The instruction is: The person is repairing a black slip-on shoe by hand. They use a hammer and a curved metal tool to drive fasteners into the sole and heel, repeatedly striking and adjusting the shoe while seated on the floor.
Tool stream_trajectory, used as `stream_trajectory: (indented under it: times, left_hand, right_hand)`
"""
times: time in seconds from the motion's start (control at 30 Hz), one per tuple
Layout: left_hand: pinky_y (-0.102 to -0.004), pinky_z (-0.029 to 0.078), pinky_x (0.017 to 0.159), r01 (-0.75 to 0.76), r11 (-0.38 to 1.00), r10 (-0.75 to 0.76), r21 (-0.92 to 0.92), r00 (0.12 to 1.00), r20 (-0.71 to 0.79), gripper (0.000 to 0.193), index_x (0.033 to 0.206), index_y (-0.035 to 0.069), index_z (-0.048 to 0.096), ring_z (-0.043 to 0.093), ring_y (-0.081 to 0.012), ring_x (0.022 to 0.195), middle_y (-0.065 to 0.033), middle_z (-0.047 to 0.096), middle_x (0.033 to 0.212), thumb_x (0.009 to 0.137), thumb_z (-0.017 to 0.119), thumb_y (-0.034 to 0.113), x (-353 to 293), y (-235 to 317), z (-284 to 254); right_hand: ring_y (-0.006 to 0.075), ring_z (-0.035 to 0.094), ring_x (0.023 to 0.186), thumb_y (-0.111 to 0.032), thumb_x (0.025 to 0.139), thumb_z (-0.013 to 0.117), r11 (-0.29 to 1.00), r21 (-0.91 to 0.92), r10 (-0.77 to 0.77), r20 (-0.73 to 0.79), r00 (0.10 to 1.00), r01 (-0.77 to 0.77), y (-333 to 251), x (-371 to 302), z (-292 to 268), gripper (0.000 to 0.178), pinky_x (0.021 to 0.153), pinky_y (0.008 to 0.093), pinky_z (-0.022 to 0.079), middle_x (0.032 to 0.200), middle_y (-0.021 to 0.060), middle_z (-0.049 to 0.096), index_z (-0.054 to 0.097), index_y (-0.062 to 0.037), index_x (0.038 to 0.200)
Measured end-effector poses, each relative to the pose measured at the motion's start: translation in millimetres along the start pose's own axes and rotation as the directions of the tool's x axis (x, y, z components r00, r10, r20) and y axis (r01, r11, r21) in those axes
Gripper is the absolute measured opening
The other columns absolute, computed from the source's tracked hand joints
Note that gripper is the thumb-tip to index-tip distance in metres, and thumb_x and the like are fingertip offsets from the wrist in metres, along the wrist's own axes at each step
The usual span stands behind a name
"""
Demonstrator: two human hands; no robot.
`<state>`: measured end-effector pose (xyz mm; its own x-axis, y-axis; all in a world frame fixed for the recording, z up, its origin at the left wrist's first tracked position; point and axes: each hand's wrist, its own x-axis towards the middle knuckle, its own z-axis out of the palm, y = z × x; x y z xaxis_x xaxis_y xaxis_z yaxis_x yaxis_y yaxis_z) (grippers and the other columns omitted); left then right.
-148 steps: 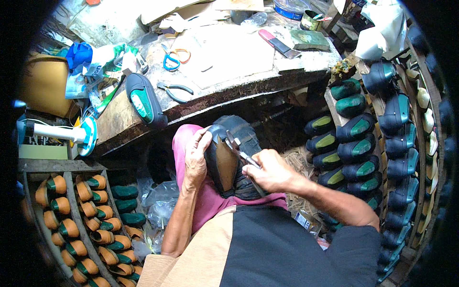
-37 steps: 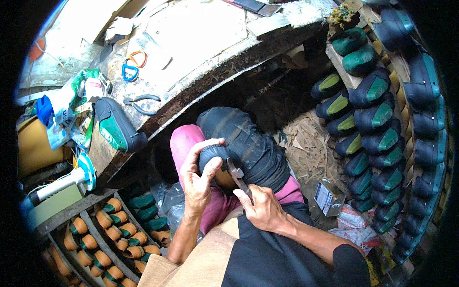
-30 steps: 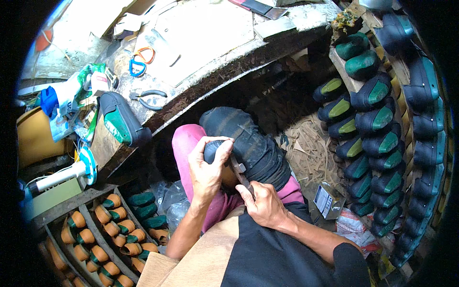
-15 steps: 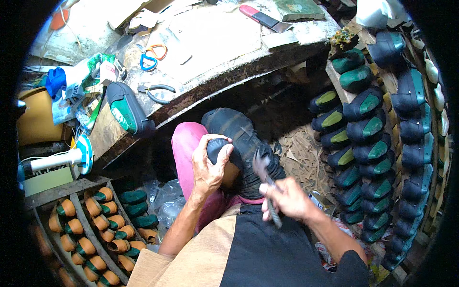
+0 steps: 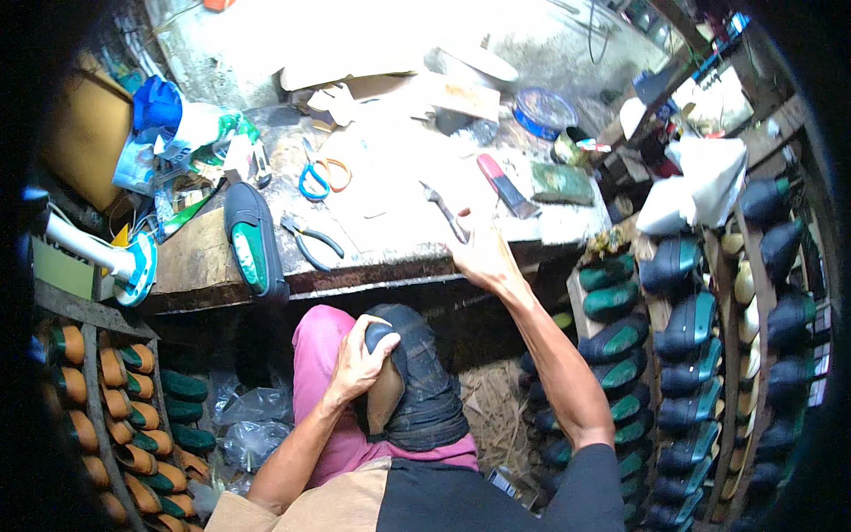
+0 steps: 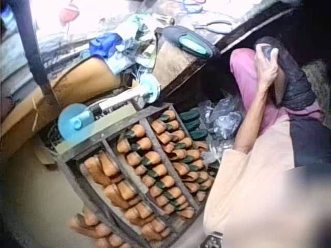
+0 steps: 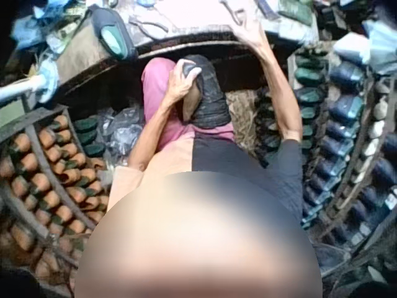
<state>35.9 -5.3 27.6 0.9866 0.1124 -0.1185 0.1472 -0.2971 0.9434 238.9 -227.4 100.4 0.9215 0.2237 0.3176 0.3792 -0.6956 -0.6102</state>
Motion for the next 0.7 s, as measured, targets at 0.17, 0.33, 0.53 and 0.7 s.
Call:
stream_trajectory:
  times: [0.17,0.33,0.53,0.7]
  left_hand:
    - [-0.0415,0.058,0.081,-0.009,0.995,0.013,-0.103,0.999,0.029,0.028,0.129,0.010,0.074,0.075,-0.0299,0.090,-0.0143,0.079,0.107,0.104,0.082,0.020,0,-12,-5]
    - [-0.0388,0.057,0.080,-0.089,0.986,0.091,-0.142,0.996,0.004,0.019,0.122,0.010,0.077,0.074,-0.0267,0.090,-0.0123,0.078,0.106,0.105,0.080,0.017,1,-12,-8]
    - [-0.0383,0.057,0.079,-0.023,0.997,0.026,-0.073,0.999,0.039,0.019,0.122,0.009,0.077,0.073,-0.0248,0.089,-0.0124,0.079,0.107,0.104,0.080,0.016,0,-1,-5]
    - [-0.0414,0.057,0.089,-0.145,0.988,0.143,-0.047,0.989,-0.047,0.019,0.122,0.008,0.077,0.077,-0.0332,0.098,-0.0153,0.080,0.109,0.105,0.080,0.017,-3,1,5]
  right_hand:
    - [0.0327,0.072,0.069,-0.033,0.095,0.077,0.973,-0.051,0.227,0.048,0.973,-0.224,55,71,49,0.029,0.070,0.0506,0.055,0.073,0.0150,0.072,0.082,-0.0045,0.103]
    - [0.0375,0.076,0.082,-0.031,0.096,0.080,0.984,-0.089,0.160,0.025,0.987,-0.157,59,81,67,0.027,0.079,0.0524,0.058,0.083,0.0163,0.076,0.083,-0.0076,0.108]
    - [0.0503,0.077,0.094,-0.023,0.092,0.075,0.966,-0.256,0.016,-0.116,0.993,-0.046,38,84,83,0.026,0.085,0.0605,0.059,0.095,0.0269,0.079,0.079,-0.0005,0.105]
    - [0.0505,0.076,0.101,-0.024,0.090,0.072,0.901,-0.431,-0.008,0.118,0.993,0.059,28,92,93,0.029,0.086,0.0614,0.058,0.104,0.0316,0.077,0.074,0.0031,0.101]
